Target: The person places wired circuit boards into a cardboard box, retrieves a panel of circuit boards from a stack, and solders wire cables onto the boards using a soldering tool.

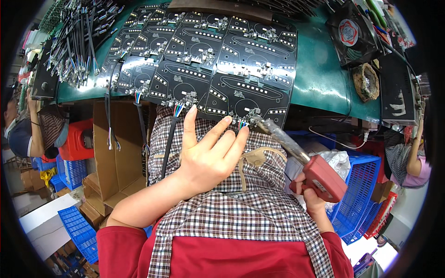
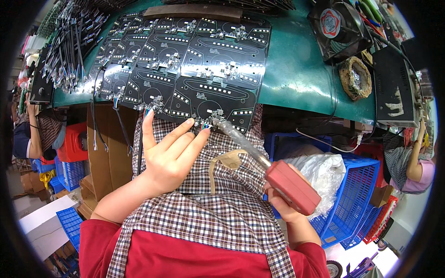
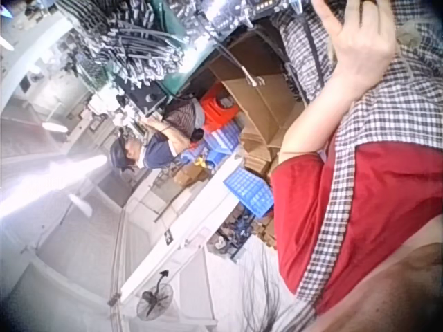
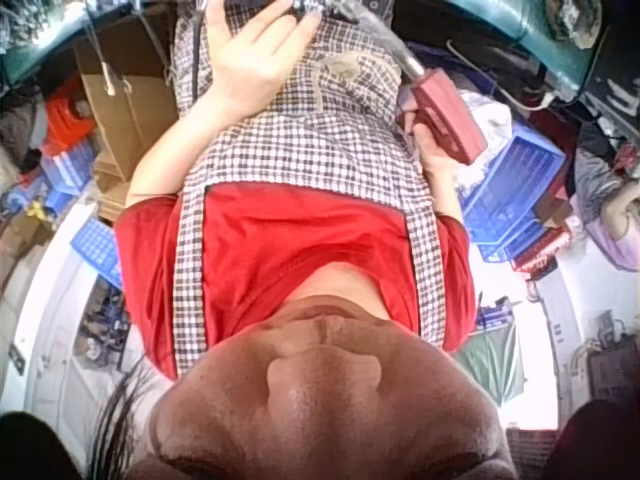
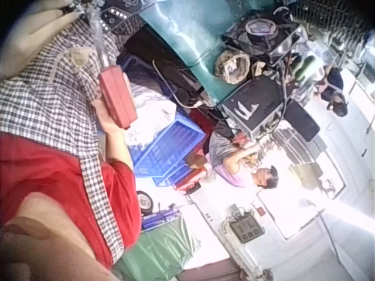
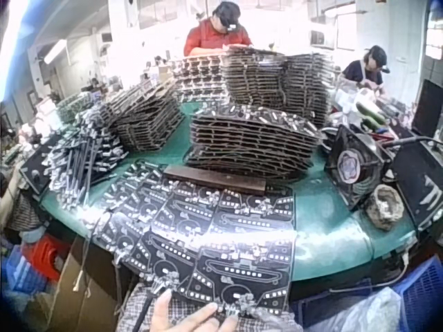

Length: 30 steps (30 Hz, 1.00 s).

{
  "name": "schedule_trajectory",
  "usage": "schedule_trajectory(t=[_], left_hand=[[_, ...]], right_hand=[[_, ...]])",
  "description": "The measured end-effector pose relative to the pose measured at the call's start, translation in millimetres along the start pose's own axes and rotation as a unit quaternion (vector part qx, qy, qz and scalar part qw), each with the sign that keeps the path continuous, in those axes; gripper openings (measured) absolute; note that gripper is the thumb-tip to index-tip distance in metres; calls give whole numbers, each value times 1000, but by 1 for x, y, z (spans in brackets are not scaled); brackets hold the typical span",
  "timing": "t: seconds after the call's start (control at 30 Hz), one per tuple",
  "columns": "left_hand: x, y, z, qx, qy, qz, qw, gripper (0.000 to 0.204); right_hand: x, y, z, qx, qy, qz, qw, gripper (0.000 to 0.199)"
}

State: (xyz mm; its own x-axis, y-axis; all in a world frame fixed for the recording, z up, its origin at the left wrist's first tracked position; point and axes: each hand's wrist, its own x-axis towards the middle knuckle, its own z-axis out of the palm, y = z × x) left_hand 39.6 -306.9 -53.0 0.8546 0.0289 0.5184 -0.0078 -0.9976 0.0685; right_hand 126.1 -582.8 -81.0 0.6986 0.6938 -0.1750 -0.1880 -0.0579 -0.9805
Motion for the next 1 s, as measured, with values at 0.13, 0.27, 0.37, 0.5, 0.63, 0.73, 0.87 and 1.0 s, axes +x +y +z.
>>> schedule_trajectory(t=[0.13, 0.27, 0.37, 0.5, 0.63, 0.73, 0.87, 1.0], left_hand=[[6, -11, -9, -53, 12, -69, 996, 16], [-2, -17, -7, -50, 3, -34, 998, 16], [-4, -11, -8, -59, -12, -51, 997, 16], [-4, -2, -12, -73, -44, -92, 992, 19], [-3, 0, -11, -68, -52, -88, 992, 20], [-2, 1, -10, -71, -39, -90, 993, 20], [-2, 0, -11, -42, -63, -74, 994, 23], [3, -3, -20, -82, -92, -86, 989, 26]], right_hand=[[10, -12, 8, 79, 31, -42, 996, 61], [11, -15, 13, 94, 25, -54, 994, 65], [10, -15, 14, 106, 31, -24, 994, 71], [6, -7, 10, 109, 36, 8, 993, 78], [4, -4, 7, 86, 26, 18, 996, 73], [3, 0, 10, 65, 36, 12, 997, 64], [7, -3, 11, -12, 26, 25, 999, 56], [7, -8, 15, 23, 29, 23, 999, 61]])
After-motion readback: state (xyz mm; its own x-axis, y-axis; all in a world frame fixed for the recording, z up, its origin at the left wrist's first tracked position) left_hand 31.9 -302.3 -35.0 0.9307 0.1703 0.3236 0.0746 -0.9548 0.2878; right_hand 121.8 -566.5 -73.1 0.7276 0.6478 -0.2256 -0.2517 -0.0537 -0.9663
